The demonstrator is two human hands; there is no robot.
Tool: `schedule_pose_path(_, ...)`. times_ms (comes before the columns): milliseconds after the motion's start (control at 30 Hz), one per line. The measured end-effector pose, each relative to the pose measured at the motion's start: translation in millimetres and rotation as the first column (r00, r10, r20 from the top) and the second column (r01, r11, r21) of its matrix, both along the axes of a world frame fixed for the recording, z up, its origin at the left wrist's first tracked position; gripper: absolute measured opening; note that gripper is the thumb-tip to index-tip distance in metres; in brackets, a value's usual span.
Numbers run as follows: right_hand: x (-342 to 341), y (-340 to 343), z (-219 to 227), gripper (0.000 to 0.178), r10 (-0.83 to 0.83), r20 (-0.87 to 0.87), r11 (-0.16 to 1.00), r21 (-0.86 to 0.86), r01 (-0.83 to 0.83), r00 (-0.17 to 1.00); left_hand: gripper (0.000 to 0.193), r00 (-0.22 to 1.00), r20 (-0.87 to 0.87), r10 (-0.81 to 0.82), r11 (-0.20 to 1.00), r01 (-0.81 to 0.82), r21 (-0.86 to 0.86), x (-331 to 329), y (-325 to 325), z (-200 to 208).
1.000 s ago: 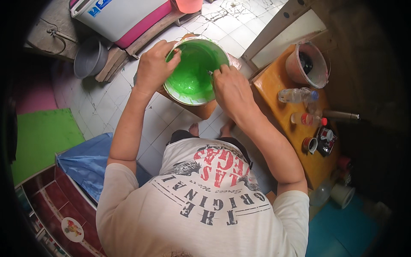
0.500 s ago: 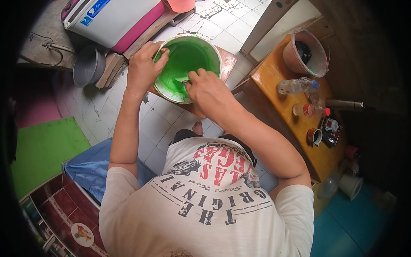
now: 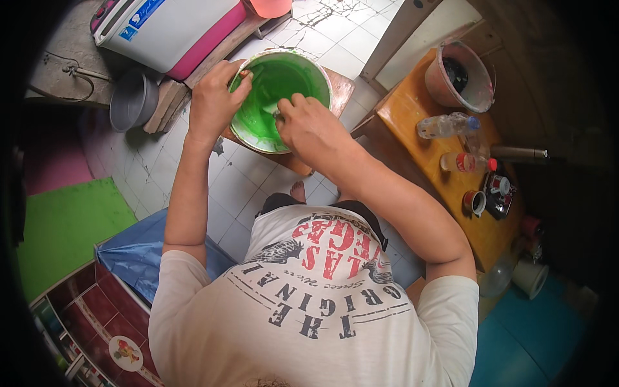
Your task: The person stirs green paint in a small bucket using a brush, adds liquid from a bottle, and later picks up a piece of cloth.
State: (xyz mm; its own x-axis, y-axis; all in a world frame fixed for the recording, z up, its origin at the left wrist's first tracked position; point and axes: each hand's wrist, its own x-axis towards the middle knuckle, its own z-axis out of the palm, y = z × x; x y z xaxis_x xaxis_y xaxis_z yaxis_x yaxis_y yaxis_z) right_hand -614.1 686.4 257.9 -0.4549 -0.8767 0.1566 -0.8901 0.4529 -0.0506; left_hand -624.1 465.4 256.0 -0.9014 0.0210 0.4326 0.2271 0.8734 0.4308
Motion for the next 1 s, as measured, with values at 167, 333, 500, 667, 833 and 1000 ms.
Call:
schedule_pose_path(167, -12, -10, -7, 0.015, -0.057, -0.125, 0.99, -0.137, 0.04, 0.99, 0.022, 1.0, 0.012, -0.01, 1.0, 0.01, 0.001, 0, 6, 7)
schedule_pose_path(333, 5, 0, 1, 0.015, 0.062, -0.004, 0.998, 0.006, -0.062, 0.998, 0.022, 1.0, 0.012, 0.001, 1.0, -0.001, -0.001, 0, 2, 3)
schedule_pose_path(500, -8, 10, 0, 0.013, 0.011, -0.045, 1.0, 0.006, -0.011, 0.999, 0.022, 1.0, -0.006, -0.007, 1.0, 0.007, -0.001, 0, 4, 3)
schedule_pose_path(667, -14, 7, -3, 0.013, -0.104, -0.046, 0.991, -0.093, 0.099, 0.994, 0.022, 1.0, -0.009, -0.001, 1.0, 0.001, -0.003, 0, 5, 3)
schedule_pose_path(833, -3, 23, 2, 0.016, -0.076, 0.08, 0.997, -0.006, 0.077, 0.994, 0.021, 1.0, -0.004, 0.015, 1.0, -0.015, -0.004, 0, 6, 3)
schedule_pose_path(1000, -17, 15, 10, 0.019, -0.17, -0.024, 0.98, -0.113, 0.166, 0.985, 0.021, 1.0, -0.009, 0.018, 1.0, -0.018, -0.005, 1, 9, 3)
